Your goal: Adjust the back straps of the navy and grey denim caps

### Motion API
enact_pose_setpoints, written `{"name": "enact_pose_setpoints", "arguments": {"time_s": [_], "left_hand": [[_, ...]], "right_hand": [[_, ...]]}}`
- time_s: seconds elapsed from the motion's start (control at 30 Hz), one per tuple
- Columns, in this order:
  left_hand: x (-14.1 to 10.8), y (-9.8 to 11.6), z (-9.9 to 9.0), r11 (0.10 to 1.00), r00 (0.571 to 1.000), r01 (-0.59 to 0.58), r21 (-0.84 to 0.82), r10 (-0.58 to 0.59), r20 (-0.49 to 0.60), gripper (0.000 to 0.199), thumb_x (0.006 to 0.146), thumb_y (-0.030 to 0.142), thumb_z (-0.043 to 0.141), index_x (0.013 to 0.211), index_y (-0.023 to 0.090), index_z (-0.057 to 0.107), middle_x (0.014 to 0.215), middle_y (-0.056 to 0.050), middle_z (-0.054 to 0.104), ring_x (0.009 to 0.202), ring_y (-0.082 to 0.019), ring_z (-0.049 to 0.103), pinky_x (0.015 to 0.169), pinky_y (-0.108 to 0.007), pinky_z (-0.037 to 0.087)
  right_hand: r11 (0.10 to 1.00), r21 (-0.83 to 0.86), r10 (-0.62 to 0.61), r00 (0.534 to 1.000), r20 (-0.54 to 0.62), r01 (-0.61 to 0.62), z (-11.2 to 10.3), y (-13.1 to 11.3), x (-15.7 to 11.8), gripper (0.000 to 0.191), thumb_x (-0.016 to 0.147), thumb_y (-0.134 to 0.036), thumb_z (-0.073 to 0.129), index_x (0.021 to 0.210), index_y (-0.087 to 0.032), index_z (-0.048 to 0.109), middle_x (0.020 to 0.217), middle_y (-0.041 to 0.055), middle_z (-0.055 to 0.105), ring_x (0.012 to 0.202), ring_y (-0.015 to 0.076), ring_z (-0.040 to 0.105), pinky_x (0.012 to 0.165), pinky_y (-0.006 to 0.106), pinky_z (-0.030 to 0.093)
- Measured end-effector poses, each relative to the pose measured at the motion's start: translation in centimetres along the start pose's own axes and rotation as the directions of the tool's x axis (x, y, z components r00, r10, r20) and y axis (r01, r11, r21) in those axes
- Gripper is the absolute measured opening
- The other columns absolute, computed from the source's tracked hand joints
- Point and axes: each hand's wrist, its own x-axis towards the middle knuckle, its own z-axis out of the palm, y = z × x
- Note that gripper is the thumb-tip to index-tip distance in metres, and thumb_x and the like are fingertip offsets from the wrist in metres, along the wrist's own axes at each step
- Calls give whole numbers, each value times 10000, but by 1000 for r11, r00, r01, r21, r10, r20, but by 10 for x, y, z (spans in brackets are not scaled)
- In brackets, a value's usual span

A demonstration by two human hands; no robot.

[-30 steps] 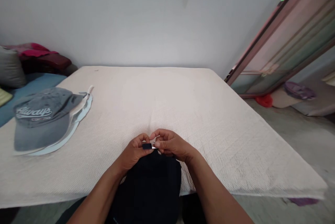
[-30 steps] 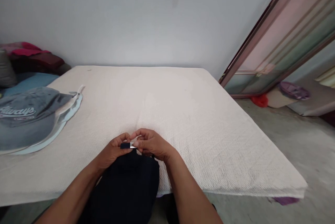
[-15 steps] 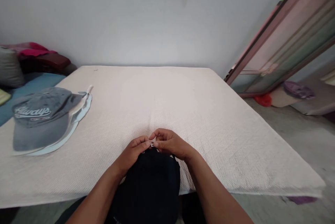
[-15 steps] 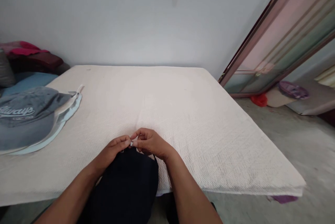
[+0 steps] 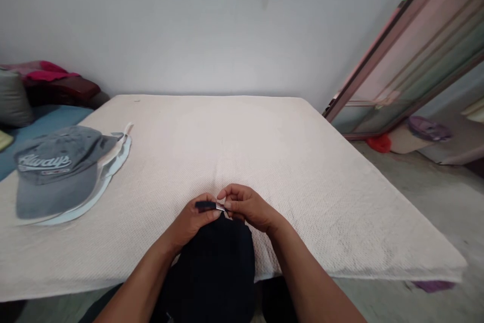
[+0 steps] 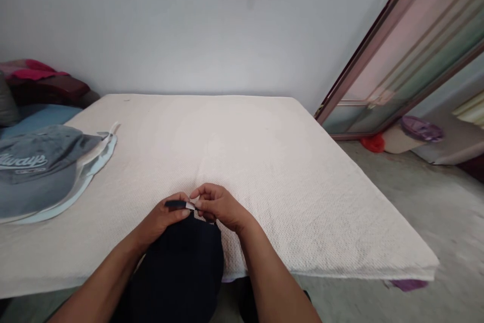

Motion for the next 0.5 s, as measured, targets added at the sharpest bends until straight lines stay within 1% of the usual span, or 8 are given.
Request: {"name": "enact_pose_setpoints", "arguments": {"time_s": [0.1,0.2,0.27,0.33,0.43,0.5], "left_hand": [[-1,1,-1,999,998,-35,24,34,47,154,755,269,686,774,180,562,652,53,540,586,-90,479,580,-209,352],[-3,2,-2,1000,997,-28,14,27,66,134,766,271,666,800,179,574,680,40,558,600,-98,487,594,-220,361],[-3,3,-2,999,998,-39,3,38,58,132,787,295,639,831,177,598,698,26,579,609,-107,500,600,-230,371],[-3,3,-2,999,999,-45,0,45,27,169,801,325,620,875,173,627,735,4,614,639,-125,530,630,-246,391],[-1,3,0,1000,1000,20,17,-20,-9,210,785,348,639,862,155,671,754,-27,654,665,-148,559,653,-261,406],[0,3,0,998,998,63,4,-62,-24,221,786,363,634,774,147,680,702,-26,647,628,-141,543,623,-252,398]], "right_hand": [[999,37,-17,1000,-3,17,1,1,1,154,789,-236,631,926,-172,600,587,-50,516,458,47,394,435,183,251],[999,41,3,1000,-19,-2,0,1,0,133,787,-214,616,912,-175,598,566,-60,490,439,42,365,430,184,235],[999,31,10,999,-32,-9,0,1,0,125,782,-208,616,903,-179,603,571,-60,485,448,43,369,440,186,241],[1000,12,-4,999,-46,5,1,1,0,120,768,-207,633,883,-176,615,611,-49,504,490,50,406,468,189,271],[1000,-23,-10,998,-68,8,2,1,1,135,749,-225,668,865,-173,621,651,-38,520,535,60,438,501,197,300],[999,-41,10,997,-78,-13,3,1,1,156,747,-247,677,874,-178,616,642,-42,515,521,61,426,491,199,289]]}}
